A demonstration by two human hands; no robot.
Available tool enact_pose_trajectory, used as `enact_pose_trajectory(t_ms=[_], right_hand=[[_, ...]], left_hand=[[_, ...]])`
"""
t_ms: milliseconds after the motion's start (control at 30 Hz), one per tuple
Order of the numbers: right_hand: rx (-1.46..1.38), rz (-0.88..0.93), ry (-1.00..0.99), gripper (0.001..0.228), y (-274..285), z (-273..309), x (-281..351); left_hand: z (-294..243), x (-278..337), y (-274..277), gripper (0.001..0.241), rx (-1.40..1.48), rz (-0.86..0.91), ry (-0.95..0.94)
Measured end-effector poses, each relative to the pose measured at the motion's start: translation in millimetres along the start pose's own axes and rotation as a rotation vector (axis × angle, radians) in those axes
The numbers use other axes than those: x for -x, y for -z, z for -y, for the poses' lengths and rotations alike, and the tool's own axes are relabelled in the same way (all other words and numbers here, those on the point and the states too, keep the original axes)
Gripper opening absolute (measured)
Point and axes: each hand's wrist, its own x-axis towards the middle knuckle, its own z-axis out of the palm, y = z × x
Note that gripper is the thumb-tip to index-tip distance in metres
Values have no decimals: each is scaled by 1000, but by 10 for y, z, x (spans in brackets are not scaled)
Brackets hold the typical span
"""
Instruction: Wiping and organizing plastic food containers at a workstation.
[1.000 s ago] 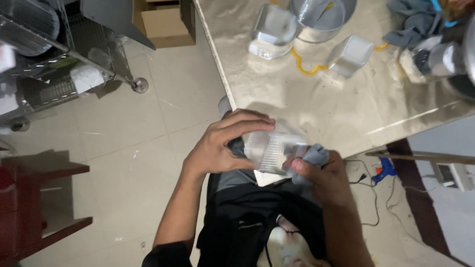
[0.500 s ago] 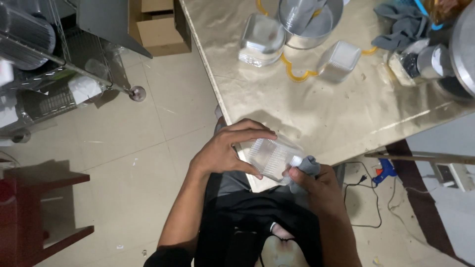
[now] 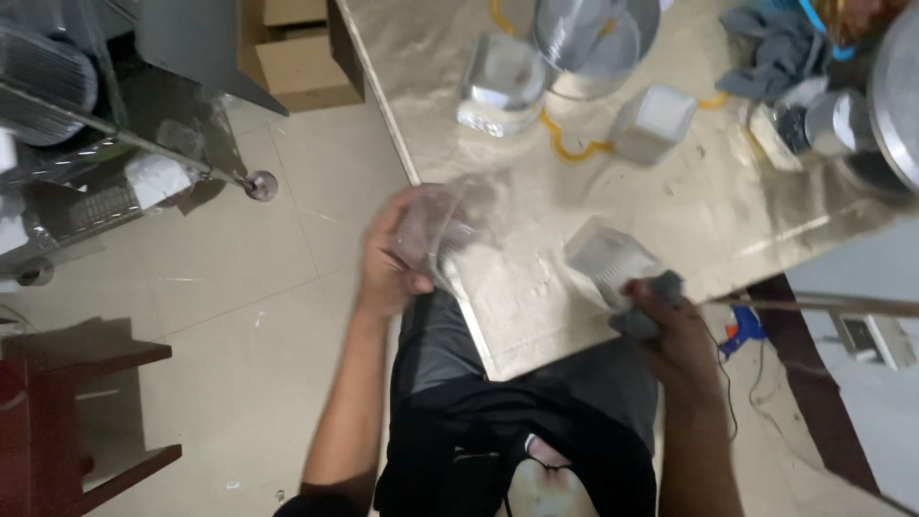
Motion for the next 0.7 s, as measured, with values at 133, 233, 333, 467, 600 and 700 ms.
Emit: enact_pose_trajectory(t_ms=[133, 233, 333, 467, 600, 700], right_hand=[[61, -53, -81, 24, -116, -410, -247], [458, -176, -48, 31, -361, -197, 71], [858, -349, -89, 36, -177, -70, 166], [580, -380, 198, 35, 267, -58, 226], [382, 79, 509, 26, 264, 137, 583], [1003, 167, 877, 33, -632, 537, 1050]], left_hand=[[-250, -73, -521, 106, 516, -42, 162], [-322, -21, -615, 89, 594, -30, 191], [-362, 48, -617, 72, 661, -4, 224], [-181, 117, -664, 67, 564, -8, 372], [161, 148, -1033, 68, 332, 64, 555], [158, 164, -1407, 69, 284, 135, 784]])
